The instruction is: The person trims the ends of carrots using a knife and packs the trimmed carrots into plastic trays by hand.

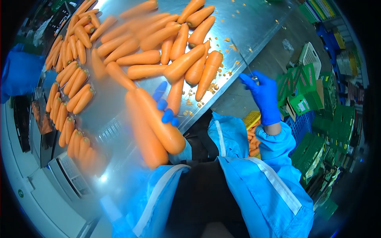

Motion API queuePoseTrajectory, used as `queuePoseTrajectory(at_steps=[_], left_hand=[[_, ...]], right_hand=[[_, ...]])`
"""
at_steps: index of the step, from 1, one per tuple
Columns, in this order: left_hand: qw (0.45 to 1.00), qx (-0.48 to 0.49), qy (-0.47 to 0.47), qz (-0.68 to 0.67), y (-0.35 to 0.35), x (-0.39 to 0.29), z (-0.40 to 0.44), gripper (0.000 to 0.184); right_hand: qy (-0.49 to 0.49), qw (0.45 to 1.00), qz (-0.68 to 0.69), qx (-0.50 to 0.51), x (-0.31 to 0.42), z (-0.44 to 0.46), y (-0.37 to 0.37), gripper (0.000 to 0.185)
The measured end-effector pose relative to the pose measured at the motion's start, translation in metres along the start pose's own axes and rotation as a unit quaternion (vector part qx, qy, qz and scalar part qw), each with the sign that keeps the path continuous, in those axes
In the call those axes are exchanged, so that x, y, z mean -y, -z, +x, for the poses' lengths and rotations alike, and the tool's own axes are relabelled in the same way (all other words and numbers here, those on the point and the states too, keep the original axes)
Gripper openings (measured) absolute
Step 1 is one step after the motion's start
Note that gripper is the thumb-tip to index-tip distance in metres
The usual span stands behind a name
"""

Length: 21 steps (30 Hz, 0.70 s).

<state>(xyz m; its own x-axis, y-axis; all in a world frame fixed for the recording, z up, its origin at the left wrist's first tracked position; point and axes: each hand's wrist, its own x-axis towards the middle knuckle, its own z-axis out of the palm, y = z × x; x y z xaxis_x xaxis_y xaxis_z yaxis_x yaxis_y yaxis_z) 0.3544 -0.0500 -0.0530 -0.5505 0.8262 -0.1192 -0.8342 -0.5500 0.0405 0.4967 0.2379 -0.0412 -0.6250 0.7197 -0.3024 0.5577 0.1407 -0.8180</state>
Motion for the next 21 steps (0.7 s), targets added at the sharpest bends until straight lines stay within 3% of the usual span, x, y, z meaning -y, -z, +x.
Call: queuePoseTrajectory(at_steps=[2, 5, 7, 9, 11, 14, 17, 18, 20, 21], left_hand=[[0.998, 0.006, -0.050, -0.028, 0.002, -0.008, 0.002, 0.069], [0.994, 0.004, -0.113, -0.004, 0.010, -0.023, 0.001, 0.063], [0.989, -0.017, -0.148, 0.019, 0.010, -0.029, -0.002, 0.058], [0.983, -0.038, -0.175, 0.036, 0.008, -0.029, -0.006, 0.054], [0.979, -0.027, -0.190, 0.075, 0.012, -0.034, -0.012, 0.053], [0.959, -0.064, -0.211, 0.177, 0.010, -0.042, -0.030, 0.055], [0.932, -0.124, -0.235, 0.245, 0.031, -0.066, -0.057, 0.071], [0.907, -0.194, -0.271, 0.258, 0.039, -0.079, -0.066, 0.085], [0.852, -0.285, -0.283, 0.337, 0.043, -0.122, -0.100, 0.094], [0.821, -0.309, -0.262, 0.404, 0.044, -0.156, -0.129, 0.089]], right_hand=[[0.064, 0.992, -0.083, -0.065, -0.039, 0.013, 0.011, 0.030], [0.122, 0.991, -0.047, 0.006, -0.013, -0.012, -0.009, 0.052], [0.082, 0.990, 0.042, 0.107, 0.010, -0.032, -0.041, 0.068], [0.112, 0.948, 0.178, 0.239, 0.030, -0.056, -0.080, 0.070], [0.033, 0.908, 0.223, 0.354, 0.064, -0.078, -0.107, 0.074], [0.088, 0.904, 0.262, 0.325, 0.059, -0.095, -0.167, 0.071], [0.080, 0.913, 0.221, 0.332, 0.072, -0.099, -0.191, 0.058], [0.049, 0.910, 0.249, 0.327, 0.065, -0.097, -0.200, 0.057], [-0.027, 0.902, 0.260, 0.342, 0.061, -0.088, -0.196, 0.056], [-0.066, 0.895, 0.263, 0.354, 0.063, -0.086, -0.203, 0.056]])
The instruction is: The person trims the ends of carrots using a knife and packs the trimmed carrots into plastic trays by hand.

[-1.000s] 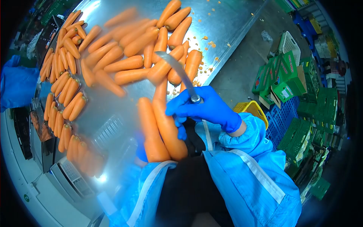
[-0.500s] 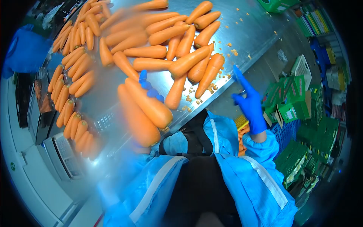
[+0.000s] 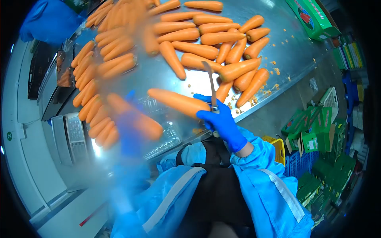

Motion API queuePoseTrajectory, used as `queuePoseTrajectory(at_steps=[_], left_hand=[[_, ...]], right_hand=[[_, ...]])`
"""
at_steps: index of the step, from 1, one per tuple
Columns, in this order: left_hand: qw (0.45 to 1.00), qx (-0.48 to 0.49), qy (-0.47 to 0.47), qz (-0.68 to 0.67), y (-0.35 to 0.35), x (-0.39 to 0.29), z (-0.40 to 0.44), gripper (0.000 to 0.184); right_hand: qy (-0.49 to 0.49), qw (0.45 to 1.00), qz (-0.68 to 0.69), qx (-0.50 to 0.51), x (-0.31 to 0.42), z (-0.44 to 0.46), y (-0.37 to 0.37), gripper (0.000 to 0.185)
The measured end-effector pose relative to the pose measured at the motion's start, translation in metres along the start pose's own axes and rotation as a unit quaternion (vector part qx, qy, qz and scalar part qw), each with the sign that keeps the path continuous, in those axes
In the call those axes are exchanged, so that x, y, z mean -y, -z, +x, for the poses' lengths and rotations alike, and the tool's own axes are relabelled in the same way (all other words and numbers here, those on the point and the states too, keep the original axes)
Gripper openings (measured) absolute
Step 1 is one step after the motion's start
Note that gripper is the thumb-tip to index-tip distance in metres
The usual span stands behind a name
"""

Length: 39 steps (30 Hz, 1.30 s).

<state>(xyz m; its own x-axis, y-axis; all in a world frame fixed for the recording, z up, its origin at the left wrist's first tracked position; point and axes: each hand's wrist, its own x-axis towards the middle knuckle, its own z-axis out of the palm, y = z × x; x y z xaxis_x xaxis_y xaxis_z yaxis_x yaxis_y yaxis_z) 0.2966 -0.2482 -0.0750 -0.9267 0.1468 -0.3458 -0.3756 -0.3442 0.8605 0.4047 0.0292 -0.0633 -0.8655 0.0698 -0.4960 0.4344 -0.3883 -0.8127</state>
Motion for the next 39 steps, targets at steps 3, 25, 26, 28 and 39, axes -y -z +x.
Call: queuePoseTrajectory(at_steps=[3, 25, 26, 28, 39], left_hand=[[0.891, -0.042, -0.201, 0.406, 0.076, 0.000, 0.028, 0.073], [0.739, 0.064, -0.341, 0.577, 0.072, 0.053, -0.011, 0.043], [0.769, 0.046, -0.322, 0.550, 0.074, 0.053, -0.011, 0.039], [0.806, 0.020, -0.293, 0.514, 0.077, 0.051, -0.010, 0.033], [0.734, 0.063, -0.231, 0.635, 0.089, -0.005, 0.101, 0.014]], right_hand=[[-0.013, 0.999, -0.022, -0.047, 0.004, 0.015, -0.006, 0.050], [0.091, 0.955, -0.229, 0.166, -0.047, 0.124, -0.072, 0.051], [0.070, 0.960, -0.217, 0.164, -0.045, 0.123, -0.071, 0.050], [0.039, 0.970, -0.192, 0.143, -0.039, 0.119, -0.068, 0.046], [0.018, 0.995, -0.085, -0.047, 0.000, 0.042, -0.009, 0.031]])
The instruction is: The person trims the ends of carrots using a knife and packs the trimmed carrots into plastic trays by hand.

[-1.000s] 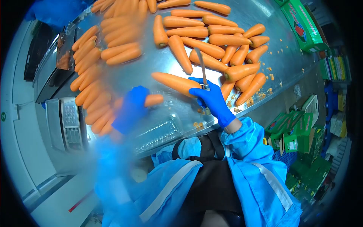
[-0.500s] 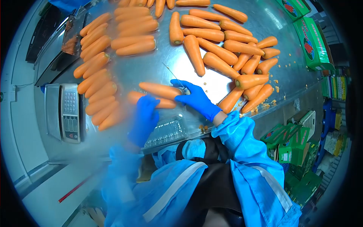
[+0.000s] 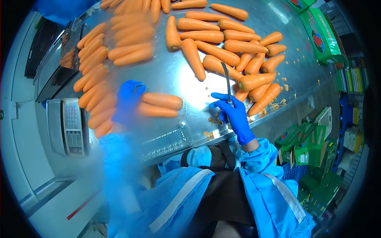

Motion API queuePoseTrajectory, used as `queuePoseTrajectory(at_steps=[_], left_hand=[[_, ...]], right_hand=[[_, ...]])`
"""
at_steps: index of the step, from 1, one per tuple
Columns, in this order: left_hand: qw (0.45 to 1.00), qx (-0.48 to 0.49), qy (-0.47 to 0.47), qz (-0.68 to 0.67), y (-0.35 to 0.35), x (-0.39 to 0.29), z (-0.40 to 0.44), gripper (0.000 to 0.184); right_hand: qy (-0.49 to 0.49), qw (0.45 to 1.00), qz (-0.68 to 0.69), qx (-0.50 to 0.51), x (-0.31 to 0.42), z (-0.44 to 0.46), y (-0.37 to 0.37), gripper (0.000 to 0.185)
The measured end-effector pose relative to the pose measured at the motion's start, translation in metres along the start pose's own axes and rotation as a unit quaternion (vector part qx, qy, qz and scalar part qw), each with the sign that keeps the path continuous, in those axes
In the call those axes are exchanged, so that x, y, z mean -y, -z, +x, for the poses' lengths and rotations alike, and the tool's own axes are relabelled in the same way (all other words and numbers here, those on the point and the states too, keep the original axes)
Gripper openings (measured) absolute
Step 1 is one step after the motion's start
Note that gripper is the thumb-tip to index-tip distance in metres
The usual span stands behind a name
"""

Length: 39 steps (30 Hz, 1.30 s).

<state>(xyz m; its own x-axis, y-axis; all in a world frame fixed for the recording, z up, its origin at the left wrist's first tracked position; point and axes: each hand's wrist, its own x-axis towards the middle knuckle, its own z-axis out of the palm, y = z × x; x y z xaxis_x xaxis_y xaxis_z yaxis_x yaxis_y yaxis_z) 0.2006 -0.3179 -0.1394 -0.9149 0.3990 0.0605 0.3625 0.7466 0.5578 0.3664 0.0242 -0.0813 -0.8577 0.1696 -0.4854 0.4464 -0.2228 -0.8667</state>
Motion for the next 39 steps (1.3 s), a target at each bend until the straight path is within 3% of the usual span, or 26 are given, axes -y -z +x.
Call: queuePoseTrajectory(at_steps=[1, 3, 5, 7, 10, 12, 16, 20, 24, 26, 29, 31, 34, 39], left_hand=[[0.999, 0.031, -0.037, -0.010, 0.001, 0.007, 0.003, 0.013], [0.972, 0.053, 0.076, -0.217, -0.013, 0.053, -0.008, 0.013], [0.946, 0.057, 0.137, -0.287, -0.010, 0.049, -0.012, 0.015], [0.962, 0.043, 0.146, -0.229, -0.005, 0.039, -0.017, 0.017], [0.995, 0.044, 0.061, -0.062, -0.001, 0.032, -0.020, 0.017], [0.996, 0.039, 0.065, -0.052, 0.004, 0.017, -0.023, 0.015], [0.967, 0.023, 0.094, -0.236, 0.004, 0.012, -0.014, 0.013], [0.962, -0.013, 0.094, -0.255, 0.002, -0.017, -0.023, 0.017], [0.987, -0.007, 0.013, -0.158, 0.027, -0.044, -0.013, 0.025], [0.990, 0.025, 0.022, -0.138, 0.030, -0.037, -0.013, 0.026], [0.986, 0.096, 0.110, -0.075, 0.029, -0.010, -0.017, 0.022], [0.979, 0.098, 0.166, 0.073, 0.028, -0.009, -0.016, 0.024], [0.953, 0.023, 0.217, 0.210, 0.023, -0.001, -0.029, 0.020], [0.952, -0.124, 0.210, 0.186, 0.017, 0.019, -0.042, 0.015]], right_hand=[[-0.009, 1.000, 0.003, -0.014, -0.003, -0.008, 0.006, 0.030], [-0.015, 0.999, 0.026, -0.032, -0.016, -0.021, 0.020, 0.029], [-0.035, 0.998, 0.023, -0.052, -0.022, -0.032, 0.027, 0.028], [-0.042, 0.997, 0.040, -0.049, -0.027, -0.039, 0.027, 0.027], [-0.043, 0.997, 0.056, -0.042, -0.031, -0.045, 0.029, 0.027], [-0.032, 0.997, 0.057, -0.031, -0.033, -0.045, 0.029, 0.027], [-0.014, 0.998, 0.056, -0.017, -0.032, -0.048, 0.032, 0.027], [-0.011, 0.998, 0.064, -0.026, -0.034, -0.054, 0.034, 0.027], [-0.010, 0.996, 0.072, -0.044, -0.034, -0.064, 0.035, 0.027], [-0.020, 0.996, 0.073, -0.053, -0.039, -0.067, 0.039, 0.027], [-0.029, 0.995, 0.070, -0.067, -0.044, -0.072, 0.040, 0.028], [-0.031, 0.995, 0.065, -0.068, -0.045, -0.074, 0.039, 0.028], [-0.034, 0.997, 0.055, -0.048, -0.050, -0.069, 0.035, 0.028], [-0.022, 0.999, 0.015, -0.018, -0.049, -0.063, 0.027, 0.027]])
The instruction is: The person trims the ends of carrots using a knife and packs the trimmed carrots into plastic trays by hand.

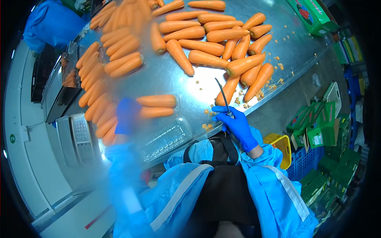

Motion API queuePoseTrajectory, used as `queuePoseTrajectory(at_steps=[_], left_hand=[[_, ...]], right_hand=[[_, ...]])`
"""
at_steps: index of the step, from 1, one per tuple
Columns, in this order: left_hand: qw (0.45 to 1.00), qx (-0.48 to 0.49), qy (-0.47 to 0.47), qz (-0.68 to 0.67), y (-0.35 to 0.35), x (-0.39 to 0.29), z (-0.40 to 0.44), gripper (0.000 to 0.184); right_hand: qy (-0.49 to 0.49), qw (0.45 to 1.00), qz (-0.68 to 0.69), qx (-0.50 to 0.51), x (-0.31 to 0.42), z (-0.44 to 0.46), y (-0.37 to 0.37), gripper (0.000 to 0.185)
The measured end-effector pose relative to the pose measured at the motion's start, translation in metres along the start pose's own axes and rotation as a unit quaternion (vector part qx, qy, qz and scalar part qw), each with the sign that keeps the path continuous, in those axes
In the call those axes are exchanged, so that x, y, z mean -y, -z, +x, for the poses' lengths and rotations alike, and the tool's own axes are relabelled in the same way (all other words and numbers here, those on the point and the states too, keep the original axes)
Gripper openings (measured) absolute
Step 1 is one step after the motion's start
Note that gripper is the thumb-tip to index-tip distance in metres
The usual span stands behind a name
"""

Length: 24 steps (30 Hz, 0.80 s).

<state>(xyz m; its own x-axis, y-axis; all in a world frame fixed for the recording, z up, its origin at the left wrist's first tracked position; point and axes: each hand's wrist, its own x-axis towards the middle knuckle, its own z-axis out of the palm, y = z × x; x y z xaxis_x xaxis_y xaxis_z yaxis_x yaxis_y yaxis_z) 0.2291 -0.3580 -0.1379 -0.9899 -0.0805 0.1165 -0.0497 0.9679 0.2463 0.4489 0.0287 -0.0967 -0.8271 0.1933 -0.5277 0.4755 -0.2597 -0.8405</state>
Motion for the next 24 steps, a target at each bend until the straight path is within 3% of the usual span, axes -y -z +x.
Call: queuePoseTrajectory(at_steps=[5, 7, 10, 12, 15, 17, 19, 24], left_hand=[[0.953, 0.093, -0.026, -0.287, -0.005, 0.004, 0.004, 0.010], [0.902, 0.157, -0.030, -0.400, 0.016, -0.024, -0.004, 0.009], [0.859, 0.140, -0.032, -0.491, 0.075, -0.090, -0.032, 0.010], [0.899, 0.040, -0.071, -0.431, 0.032, -0.059, -0.016, 0.012], [0.945, -0.026, -0.137, -0.295, -0.027, -0.002, 0.008, 0.016], [0.968, 0.042, -0.129, -0.212, -0.027, -0.014, 0.018, 0.020], [0.970, 0.188, -0.057, -0.143, -0.022, -0.034, 0.020, 0.024], [0.965, 0.162, -0.134, -0.157, -0.030, -0.048, 0.016, 0.025]], right_hand=[[-0.002, 1.000, 0.005, 0.002, -0.003, 0.002, 0.003, 0.028], [-0.008, 1.000, 0.010, -0.004, -0.004, 0.003, 0.005, 0.028], [-0.007, 1.000, 0.008, -0.003, -0.007, 0.005, 0.005, 0.028], [-0.002, 1.000, -0.014, 0.008, -0.004, 0.007, 0.004, 0.027], [0.019, 1.000, -0.013, 0.003, -0.005, 0.006, 0.003, 0.027], [0.003, 1.000, -0.003, 0.002, -0.004, 0.005, 0.006, 0.027], [-0.017, 1.000, -0.006, 0.004, -0.006, 0.005, 0.010, 0.027], [-0.007, 1.000, -0.023, 0.012, -0.011, 0.006, 0.009, 0.028]])
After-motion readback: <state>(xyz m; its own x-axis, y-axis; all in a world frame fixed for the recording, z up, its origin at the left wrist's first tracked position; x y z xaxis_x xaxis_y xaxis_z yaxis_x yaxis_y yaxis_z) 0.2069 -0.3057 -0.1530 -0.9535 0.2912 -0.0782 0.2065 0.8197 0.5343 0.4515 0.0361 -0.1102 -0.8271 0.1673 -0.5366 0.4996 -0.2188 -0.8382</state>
